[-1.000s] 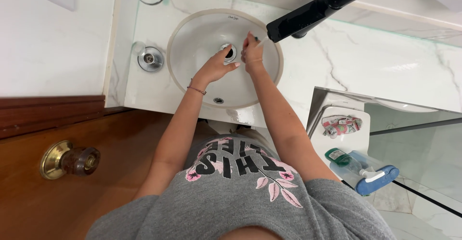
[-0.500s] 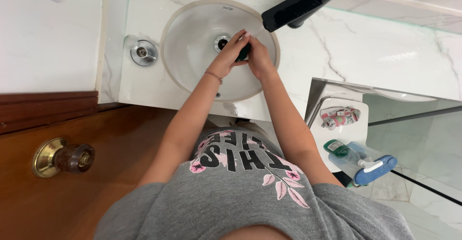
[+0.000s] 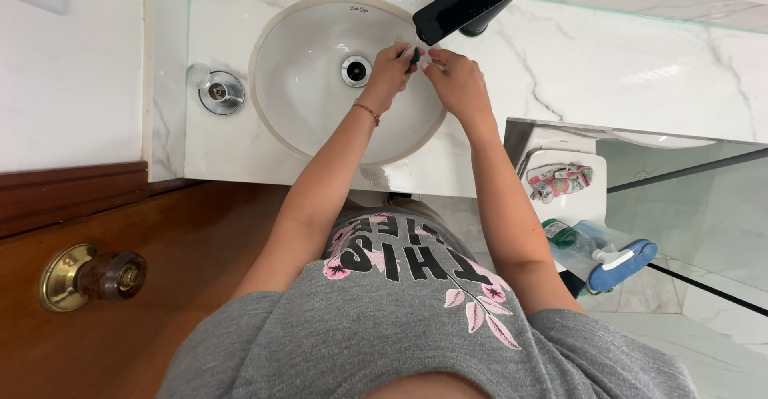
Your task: The person wipes the sink basin and countertop with a green cloth, rinses the cloth under running water, and scrubs the sink drain stopper. The person then wipes the countertop and sink basin again.
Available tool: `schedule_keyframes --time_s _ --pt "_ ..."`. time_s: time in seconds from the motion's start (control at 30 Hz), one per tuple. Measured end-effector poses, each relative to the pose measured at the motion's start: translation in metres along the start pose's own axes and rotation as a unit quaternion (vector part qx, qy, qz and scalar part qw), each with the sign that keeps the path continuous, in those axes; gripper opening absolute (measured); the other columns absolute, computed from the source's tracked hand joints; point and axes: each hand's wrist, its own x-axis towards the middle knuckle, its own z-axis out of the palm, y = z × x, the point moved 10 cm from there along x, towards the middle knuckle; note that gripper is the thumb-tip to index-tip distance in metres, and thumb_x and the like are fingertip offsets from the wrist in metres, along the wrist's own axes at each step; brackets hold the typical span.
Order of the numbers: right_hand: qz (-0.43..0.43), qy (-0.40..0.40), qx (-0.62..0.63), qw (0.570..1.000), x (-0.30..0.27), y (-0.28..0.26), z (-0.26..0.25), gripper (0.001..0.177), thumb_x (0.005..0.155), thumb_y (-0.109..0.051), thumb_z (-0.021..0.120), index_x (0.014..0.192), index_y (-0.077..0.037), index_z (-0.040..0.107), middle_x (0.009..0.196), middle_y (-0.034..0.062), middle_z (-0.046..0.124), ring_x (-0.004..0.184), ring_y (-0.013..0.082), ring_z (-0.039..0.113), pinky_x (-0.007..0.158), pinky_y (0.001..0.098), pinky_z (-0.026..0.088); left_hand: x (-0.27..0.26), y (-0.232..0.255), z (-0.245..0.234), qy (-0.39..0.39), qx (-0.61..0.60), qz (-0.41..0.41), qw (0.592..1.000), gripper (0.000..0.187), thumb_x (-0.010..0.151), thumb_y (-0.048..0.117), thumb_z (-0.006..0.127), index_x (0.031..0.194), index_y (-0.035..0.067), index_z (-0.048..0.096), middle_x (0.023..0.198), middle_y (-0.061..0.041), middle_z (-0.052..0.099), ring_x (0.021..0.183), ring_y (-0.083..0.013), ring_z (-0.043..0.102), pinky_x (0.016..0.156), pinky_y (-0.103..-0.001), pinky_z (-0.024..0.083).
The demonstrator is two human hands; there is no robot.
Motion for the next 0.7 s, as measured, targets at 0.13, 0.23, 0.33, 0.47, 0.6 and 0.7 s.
schedule_keyframes --time_s 0.13,0.23,0.33,0.47,0.6,0.7 --pt "-0.018 0.012 -0.023 1.000 -0.009 -0.015 -0.016 0.035 0.091 -0.026 0.067 0.119 -0.006 0.076 0.101 0.0080 0.080 0.082 0.0225 0.074 0.078 0.0348 0.057 -0.004 0.006 0.000 0.046 0.094 0.001 0.995 0.025 0.099 0.018 0.052 0.082 0.006 0.066 0.062 -0.001 0.055 0.047 -0.0073 0.036 0.040 -0.024 0.023" --pt "-0.069 0.047 -0.014 0.996 -0.008 -0.025 -0.025 0.029 0.094 -0.023 0.068 0.114 -0.004 0.077 0.104 0.0091 0.080 0.083 0.0234 0.077 0.074 0.0334 0.058 -0.006 0.012 -0.004 0.061 0.119 0.003 0.991 0.030 0.098 0.021 0.046 0.079 0.009 0.065 0.061 0.002 0.051 0.054 -0.0075 0.037 0.048 -0.025 0.027" --pt "0.019 -0.068 0.156 0.985 0.010 0.006 0.020 0.040 0.097 -0.028 0.062 0.128 -0.004 0.068 0.109 0.0032 0.075 0.092 0.0131 0.071 0.080 0.0259 0.059 -0.007 0.015 -0.009 0.044 0.011 0.024 0.999 0.032 0.102 0.038 0.047 0.092 0.011 0.060 0.066 -0.003 0.059 0.051 -0.0078 0.040 0.045 -0.024 0.030" --pt "-0.032 -0.015 0.160 0.986 0.023 0.014 0.049 0.050 0.090 -0.034 0.077 0.129 -0.004 0.067 0.111 0.0113 0.073 0.086 0.0156 0.071 0.075 0.0267 0.060 -0.033 0.021 -0.003 -0.035 -0.100 -0.001 0.994 0.052 0.094 0.047 0.053 0.124 0.006 0.069 0.117 -0.008 0.066 0.108 -0.0180 0.059 0.099 -0.034 0.048" --pt "0.030 0.003 0.286 0.958 0.030 0.026 0.053 0.006 0.088 -0.002 0.075 0.094 0.000 0.074 0.074 0.0022 0.071 0.063 0.0060 0.065 0.062 0.0170 0.061 -0.037 0.022 -0.027 -0.044 0.040 0.005 0.998 0.039 0.099 0.003 0.051 0.137 0.009 0.062 0.125 -0.007 0.070 0.113 -0.0167 0.067 0.102 -0.034 0.056" --pt "0.044 -0.057 0.366 0.928 0.029 0.027 0.063 0.008 0.097 -0.006 0.065 0.104 -0.004 0.065 0.083 -0.0006 0.067 0.077 0.0057 0.064 0.083 0.0201 0.060 -0.050 0.047 -0.034 -0.012 0.134 0.051 0.990 0.037 0.091 0.013 0.072 0.125 0.004 0.065 0.109 -0.006 0.073 0.095 -0.0125 0.069 0.086 -0.025 0.057"
